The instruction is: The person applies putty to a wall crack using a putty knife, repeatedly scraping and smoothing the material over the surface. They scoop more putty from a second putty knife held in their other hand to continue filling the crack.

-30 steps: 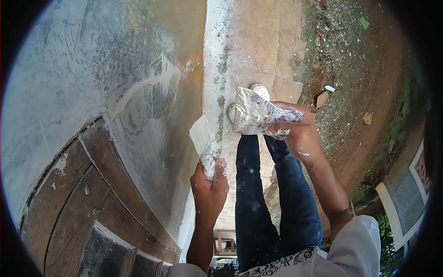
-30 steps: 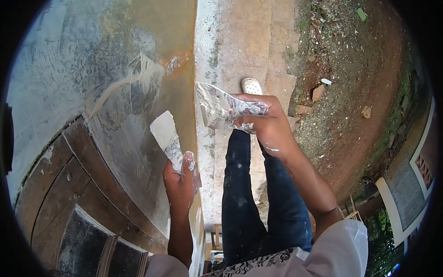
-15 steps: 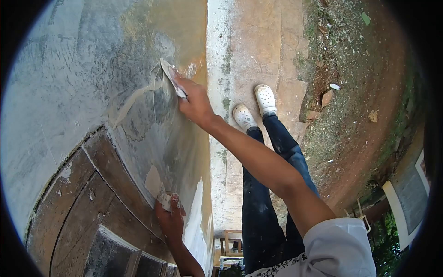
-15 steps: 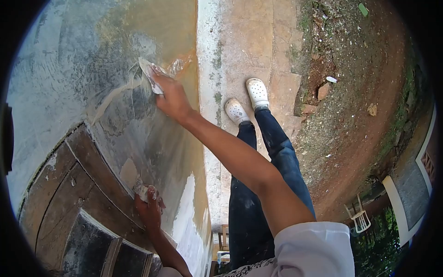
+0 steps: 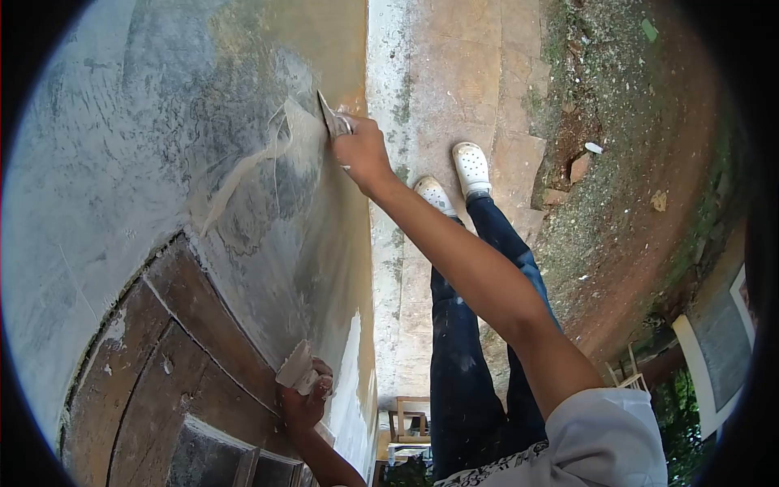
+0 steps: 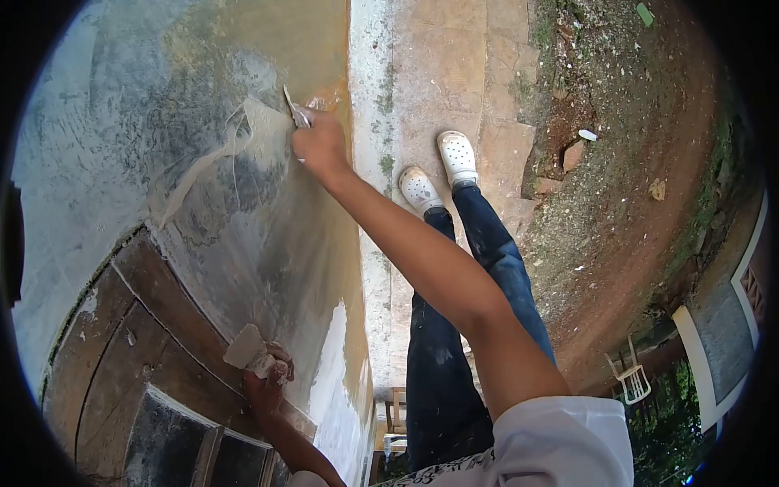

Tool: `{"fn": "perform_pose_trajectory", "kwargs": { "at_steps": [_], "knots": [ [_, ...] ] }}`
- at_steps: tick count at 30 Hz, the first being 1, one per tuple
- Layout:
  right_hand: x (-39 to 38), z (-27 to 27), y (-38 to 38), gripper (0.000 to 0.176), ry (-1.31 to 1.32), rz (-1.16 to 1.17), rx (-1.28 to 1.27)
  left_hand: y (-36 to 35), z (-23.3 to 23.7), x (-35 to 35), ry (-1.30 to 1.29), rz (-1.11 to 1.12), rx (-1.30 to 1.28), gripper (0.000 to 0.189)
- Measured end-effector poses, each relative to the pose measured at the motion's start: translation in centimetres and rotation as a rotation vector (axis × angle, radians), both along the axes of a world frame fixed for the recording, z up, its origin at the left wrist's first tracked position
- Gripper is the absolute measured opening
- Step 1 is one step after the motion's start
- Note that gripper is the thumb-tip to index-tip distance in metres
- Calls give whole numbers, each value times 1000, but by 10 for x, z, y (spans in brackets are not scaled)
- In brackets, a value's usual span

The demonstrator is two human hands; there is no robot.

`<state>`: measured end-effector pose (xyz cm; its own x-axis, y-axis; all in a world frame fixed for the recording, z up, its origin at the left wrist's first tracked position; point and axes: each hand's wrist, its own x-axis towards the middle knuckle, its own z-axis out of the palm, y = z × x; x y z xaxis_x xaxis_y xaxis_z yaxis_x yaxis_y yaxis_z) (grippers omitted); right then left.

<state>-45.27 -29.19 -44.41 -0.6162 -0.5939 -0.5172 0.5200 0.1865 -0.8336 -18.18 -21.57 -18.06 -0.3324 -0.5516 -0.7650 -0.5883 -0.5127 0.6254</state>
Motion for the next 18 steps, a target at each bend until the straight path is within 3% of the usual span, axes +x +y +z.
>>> {"fn": "perform_pose_trajectory", "kwargs": {
  "at_steps": [2, 4, 8, 13, 14, 16, 17, 18],
  "knots": [
    [12, 26, -17, 42, 26, 174, 264, -1, 0, -5, 7, 30, 49, 28],
    [7, 52, -9, 33, -92, 124, 211, 1, 0, -4, -1, 58, 65, 32],
    [-8, 91, 20, 31, -278, 287, 28, 0, -5, 3, -32, 44, 98, 43],
    [-20, 141, 46, 44, -582, 358, -134, -2, -3, -2, -32, 77, 104, 38],
    [-23, 139, 51, 44, -584, 355, -137, -3, -3, -2, -27, 73, 111, 36],
    [-25, 127, 60, 44, -828, 290, -124, -3, -7, 4, -27, 31, 84, 34],
    [-30, 115, 60, 45, -875, 148, -100, -1, -6, 7, -29, -1, 60, 33],
    [-34, 95, 60, 47, -750, 122, -239, -1, -6, 8, -29, 0, 57, 33]
  ]
}}
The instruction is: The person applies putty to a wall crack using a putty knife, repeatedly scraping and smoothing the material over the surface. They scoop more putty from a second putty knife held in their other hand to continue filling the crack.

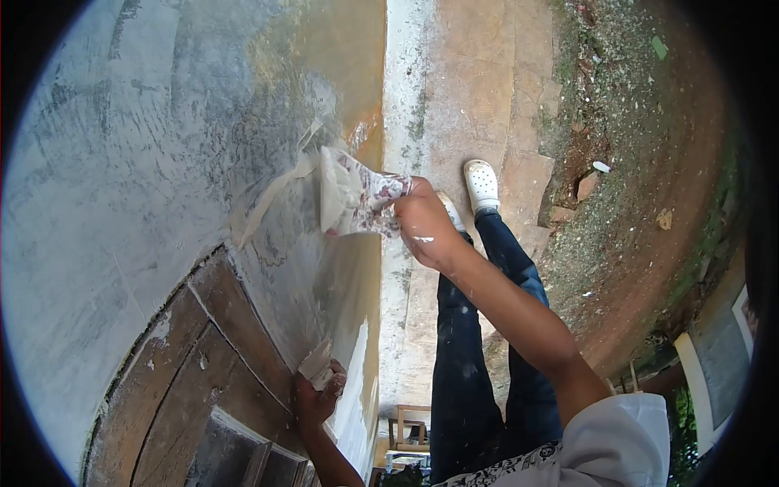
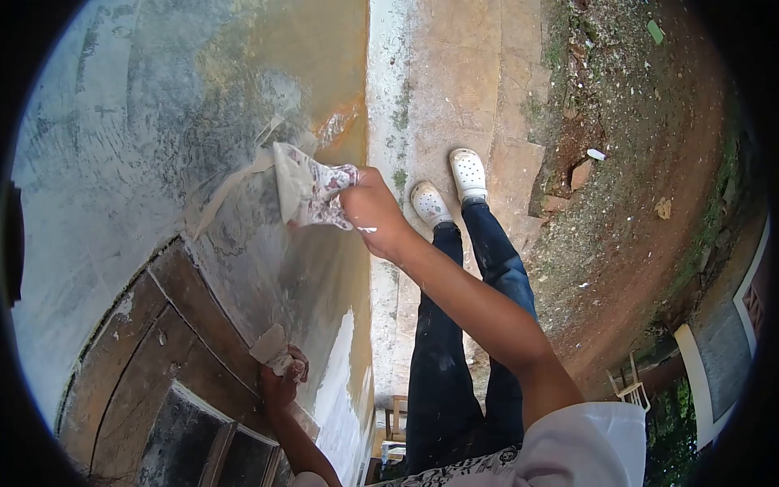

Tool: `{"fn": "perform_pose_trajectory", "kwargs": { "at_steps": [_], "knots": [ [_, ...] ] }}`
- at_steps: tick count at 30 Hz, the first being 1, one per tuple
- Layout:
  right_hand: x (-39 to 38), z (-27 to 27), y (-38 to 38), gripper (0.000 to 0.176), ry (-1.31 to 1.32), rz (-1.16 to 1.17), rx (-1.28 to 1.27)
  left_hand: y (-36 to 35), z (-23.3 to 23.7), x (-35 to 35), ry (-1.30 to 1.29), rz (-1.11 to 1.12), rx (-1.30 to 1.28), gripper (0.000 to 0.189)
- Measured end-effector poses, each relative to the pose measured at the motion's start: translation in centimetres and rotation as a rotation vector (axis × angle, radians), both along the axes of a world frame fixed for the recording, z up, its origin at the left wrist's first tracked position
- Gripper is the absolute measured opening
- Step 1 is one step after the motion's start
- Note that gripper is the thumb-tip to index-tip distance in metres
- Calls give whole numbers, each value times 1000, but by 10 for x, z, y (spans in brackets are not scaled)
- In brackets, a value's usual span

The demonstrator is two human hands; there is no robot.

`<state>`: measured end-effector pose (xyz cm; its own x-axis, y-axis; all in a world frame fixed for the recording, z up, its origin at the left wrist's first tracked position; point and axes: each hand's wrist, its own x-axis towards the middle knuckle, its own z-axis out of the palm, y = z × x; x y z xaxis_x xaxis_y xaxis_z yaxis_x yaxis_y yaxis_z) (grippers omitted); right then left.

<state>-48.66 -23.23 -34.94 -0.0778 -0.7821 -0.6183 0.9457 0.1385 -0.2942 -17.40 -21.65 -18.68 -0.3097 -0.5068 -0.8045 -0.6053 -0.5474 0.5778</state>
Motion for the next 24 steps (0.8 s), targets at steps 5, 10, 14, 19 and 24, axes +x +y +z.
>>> {"fn": "perform_pose_trajectory", "kwargs": {
  "at_steps": [5, 10, 14, 19, 24],
  "knots": [
    [54, -83, -22, 49, 1133, 18, -46, 3, 1, -5, 29, 85, 18, 30],
    [121, -63, 27, 61, 1088, 63, -148, 2, 2, -2, 13, 72, 58, 35],
    [79, -74, 36, 59, 915, 19, -74, 1, 4, -9, 50, 128, 97, 37],
    [70, -74, -43, 53, 1022, -197, 101, 1, 2, 1, 37, 62, 61, 37],
    [123, -55, 33, 64, 1063, 20, -141, 1, 2, -7, 32, 66, 53, 31]
  ]
}}
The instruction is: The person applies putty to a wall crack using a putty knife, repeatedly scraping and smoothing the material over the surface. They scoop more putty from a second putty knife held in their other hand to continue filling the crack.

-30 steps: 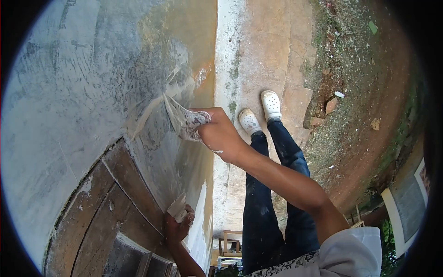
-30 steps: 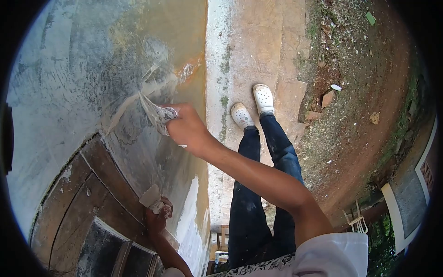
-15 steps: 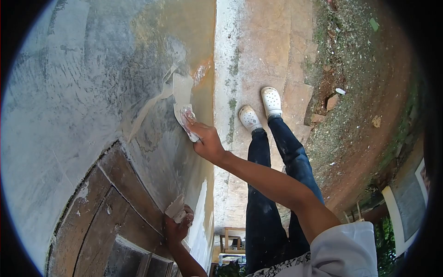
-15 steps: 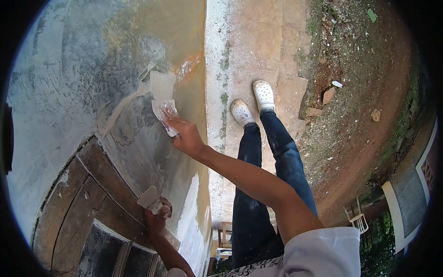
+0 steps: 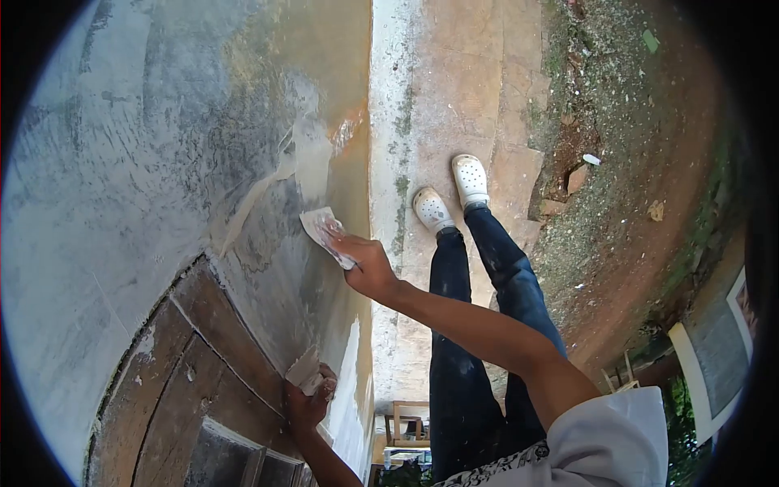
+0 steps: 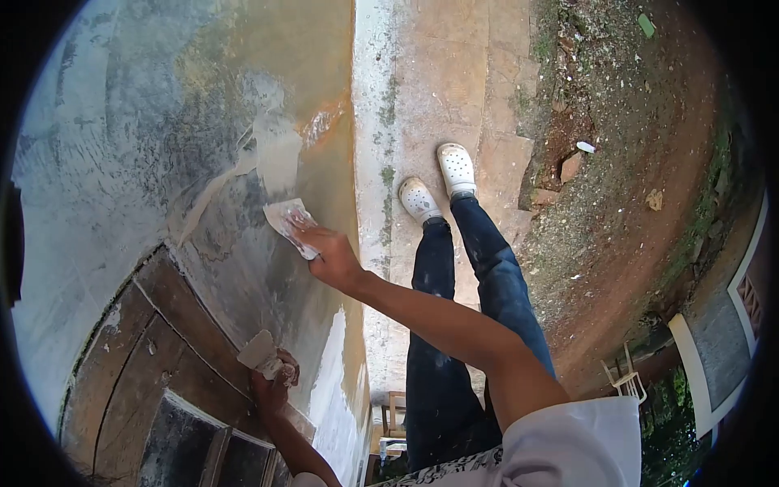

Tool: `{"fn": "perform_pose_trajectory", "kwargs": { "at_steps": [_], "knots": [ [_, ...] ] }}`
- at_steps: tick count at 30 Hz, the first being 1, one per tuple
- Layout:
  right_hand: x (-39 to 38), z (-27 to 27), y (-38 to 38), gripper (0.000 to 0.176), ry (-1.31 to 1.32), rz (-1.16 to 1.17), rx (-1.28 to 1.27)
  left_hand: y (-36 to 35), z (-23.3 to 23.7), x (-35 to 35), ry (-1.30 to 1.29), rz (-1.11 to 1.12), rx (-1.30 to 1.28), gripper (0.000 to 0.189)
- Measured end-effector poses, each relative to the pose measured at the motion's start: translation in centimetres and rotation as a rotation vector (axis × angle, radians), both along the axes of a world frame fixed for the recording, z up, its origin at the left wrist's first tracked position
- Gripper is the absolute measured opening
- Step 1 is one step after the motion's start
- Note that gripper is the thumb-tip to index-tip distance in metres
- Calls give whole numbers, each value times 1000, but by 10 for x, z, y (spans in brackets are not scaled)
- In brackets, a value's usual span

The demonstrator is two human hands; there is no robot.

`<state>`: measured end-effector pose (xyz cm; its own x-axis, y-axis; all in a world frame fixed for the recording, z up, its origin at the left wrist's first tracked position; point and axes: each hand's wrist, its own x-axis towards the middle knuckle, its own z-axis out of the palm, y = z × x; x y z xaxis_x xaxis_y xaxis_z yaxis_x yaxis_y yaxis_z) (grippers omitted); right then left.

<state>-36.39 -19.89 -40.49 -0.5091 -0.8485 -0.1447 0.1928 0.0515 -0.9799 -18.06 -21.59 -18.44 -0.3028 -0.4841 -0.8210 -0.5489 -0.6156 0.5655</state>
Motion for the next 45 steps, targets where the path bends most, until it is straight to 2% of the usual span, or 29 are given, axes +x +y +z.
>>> {"fn": "perform_pose_trajectory", "kwargs": {
  "at_steps": [1, 3, 4, 5, 6, 7, 8, 10, 12, 14, 16, 18, 20, 22, 24, 26, 28, 30, 32, 34, 36, 37, 39, 44, 45],
  "knots": [
    [-9, -5, 9, 64, 2, -5, 2, 1, 0, 1, 7, 32, -7, 27],
    [-26, -13, 18, 67, -179, 111, 44, 2, -1, 2, 2, 63, -4, 23],
    [-36, -23, 10, 67, -115, -6, 21, 0, 0, 3, -12, 12, -23, 22],
    [-45, -35, -6, 62, -125, -112, 109, -1, 2, 3, -24, -43, -39, 20],
    [-72, -20, -27, 56, -194, -169, 241, -2, 3, -1, -26, -49, -27, 20],
    [-86, -20, -48, 50, -237, -260, 255, -2, 4, -6, -35, -14, -32, 20],
    [-75, -21, -58, 50, -238, -264, 264, -2, 5, -9, -45, 23, -37, 19],
    [-53, -28, -73, 48, -12, -226, 111, -1, 5, -8, -41, 12, -36, 21],
    [-17, -22, -47, 51, -11, -189, 152, -2, 4, -11, -27, 8, -44, 23],
    [-15, -21, -7, 55, 20, -153, 107, -4, 3, -14, 0, 7, -34, 29],
    [-24, -33, 25, 57, -125, 149, 75, -5, 2, -17, -2, -10, -42, 32],
    [-49, -40, 10, 55, -150, -33, 97, -2, 6, -16, -29, -19, -45, 34],
    [-102, -27, -35, 53, -407, -75, 391, -2, 4, -19, -57, -44, -85, 35],
    [-107, -35, -76, 49, -253, -272, 197, -1, 4, -20, -51, -21, -84, 36],
    [-53, -16, -82, 47, 51, -366, 94, -2, 6, -21, -42, 1, -90, 36],
    [-12, 2, -45, 46, 72, -243, 70, -2, 6, -22, -70, 0, -73, 38],
    [4, 10, 4, 54, 16, -42, 33, -2, 5, -16, -41, -7, -66, 38],
    [-18, 0, 32, 53, -252, 194, 127, -5, 4, -16, -28, -23, -51, 39],
    [-45, -17, 18, 54, -216, 31, 154, -3, 5, -19, -53, -43, -86, 39],
    [-96, -13, -26, 49, -464, -31, 434, -1, 5, -16, -44, -11, -91, 40],
    [-110, -23, -75, 46, -109, -321, 217, 2, 4, -17, -32, 30, -103, 40],
    [-90, -20, -86, 46, -114, -320, 220, 2, 6, -21, -73, 23, -101, 41],
    [-43, -8, -88, 48, 142, -391, 147, -1, 8, -25, -106, 18, -105, 41],
    [10, 18, 45, 53, -239, 193, 157, -1, 4, -14, 20, 36, -66, 36],
    [2, 13, 55, 52, -386, 212, 226, -2, 2, -15, 20, 35, -66, 36]
  ]
}}
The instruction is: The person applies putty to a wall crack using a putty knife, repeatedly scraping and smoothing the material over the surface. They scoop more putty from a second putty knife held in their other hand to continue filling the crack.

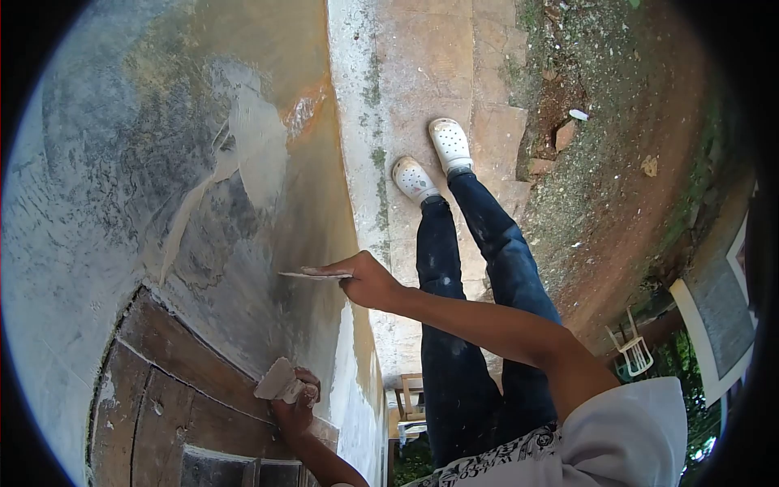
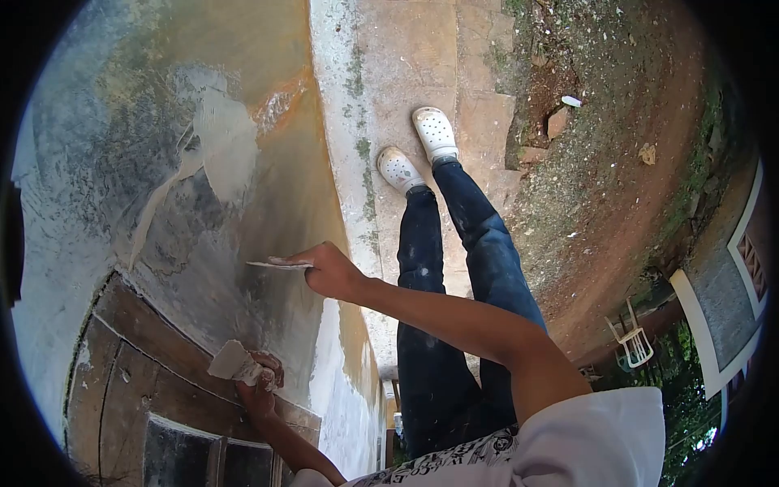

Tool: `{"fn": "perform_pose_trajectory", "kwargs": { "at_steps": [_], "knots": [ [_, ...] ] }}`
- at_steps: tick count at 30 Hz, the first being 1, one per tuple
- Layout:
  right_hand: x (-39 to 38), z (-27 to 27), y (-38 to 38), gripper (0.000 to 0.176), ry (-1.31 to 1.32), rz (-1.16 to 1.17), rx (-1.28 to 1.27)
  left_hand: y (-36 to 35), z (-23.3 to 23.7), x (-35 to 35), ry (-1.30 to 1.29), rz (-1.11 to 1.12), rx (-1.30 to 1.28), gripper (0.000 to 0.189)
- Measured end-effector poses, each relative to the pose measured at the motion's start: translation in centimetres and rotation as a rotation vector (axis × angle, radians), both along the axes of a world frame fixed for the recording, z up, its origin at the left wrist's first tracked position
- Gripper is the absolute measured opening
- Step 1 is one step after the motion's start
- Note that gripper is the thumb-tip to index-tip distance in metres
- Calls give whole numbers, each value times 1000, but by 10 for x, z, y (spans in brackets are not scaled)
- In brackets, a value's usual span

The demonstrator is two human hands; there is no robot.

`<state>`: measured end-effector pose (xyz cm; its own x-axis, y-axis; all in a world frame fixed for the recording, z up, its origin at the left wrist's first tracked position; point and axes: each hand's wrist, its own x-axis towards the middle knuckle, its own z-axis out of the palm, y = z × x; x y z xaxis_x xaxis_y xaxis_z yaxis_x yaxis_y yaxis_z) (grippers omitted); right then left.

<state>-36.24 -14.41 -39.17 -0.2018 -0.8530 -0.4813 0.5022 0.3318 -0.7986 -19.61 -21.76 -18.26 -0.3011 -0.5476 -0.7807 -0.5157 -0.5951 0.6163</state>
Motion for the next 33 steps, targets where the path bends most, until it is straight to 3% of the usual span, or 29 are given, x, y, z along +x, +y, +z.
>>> {"fn": "perform_pose_trajectory", "kwargs": {
  "at_steps": [1, 3, 6, 8, 10, 14, 17, 23, 25, 27, 29, 30, 31, 33],
  "knots": [
    [-2, -6, 4, 50, -155, 22, 79, 1, 2, 1, -35, -6, 18, 36],
    [-25, -19, -22, 40, -671, -305, 335, -1, 6, -1, -81, -18, 34, 35],
    [-73, -57, -72, 23, -344, -389, 322, -1, 4, -6, -68, -25, -2, 36],
    [-91, -53, -108, 20, -239, -402, 336, 0, 4, 7, -56, -80, 25, 35],
    [-103, -35, -135, 20, -1, -220, 433, 0, 3, 16, -31, -60, 43, 32],
    [-98, -18, -140, 19, 16, -277, 446, 6, 0, 19, 70, 64, 72, 29],
    [-93, 2, -134, 18, -58, -264, 355, 3, 2, 23, 57, -42, 81, 30],
    [-112, 49, -117, 26, -362, -241, 227, -1, 2, 17, 67, -46, 108, 29],
    [-115, 56, -107, 31, -747, -361, 159, -1, 4, 13, 33, -37, 108, 28],
    [-118, 40, -99, 36, -786, -291, 163, -1, 4, 10, 7, -25, 96, 27],
    [-128, 20, -96, 37, -667, -410, 126, 0, 4, 10, -1, -43, 70, 28],
    [-137, 8, -92, 42, -454, -297, 99, -1, 4, 12, 6, -42, 68, 28],
    [-132, -5, -97, 42, -444, -296, 96, -1, 2, 16, -1, -95, 59, 30],
    [-99, -35, -106, 47, 158, -405, -19, 3, 0, 22, -10, -148, 58, 32]
  ]
}}
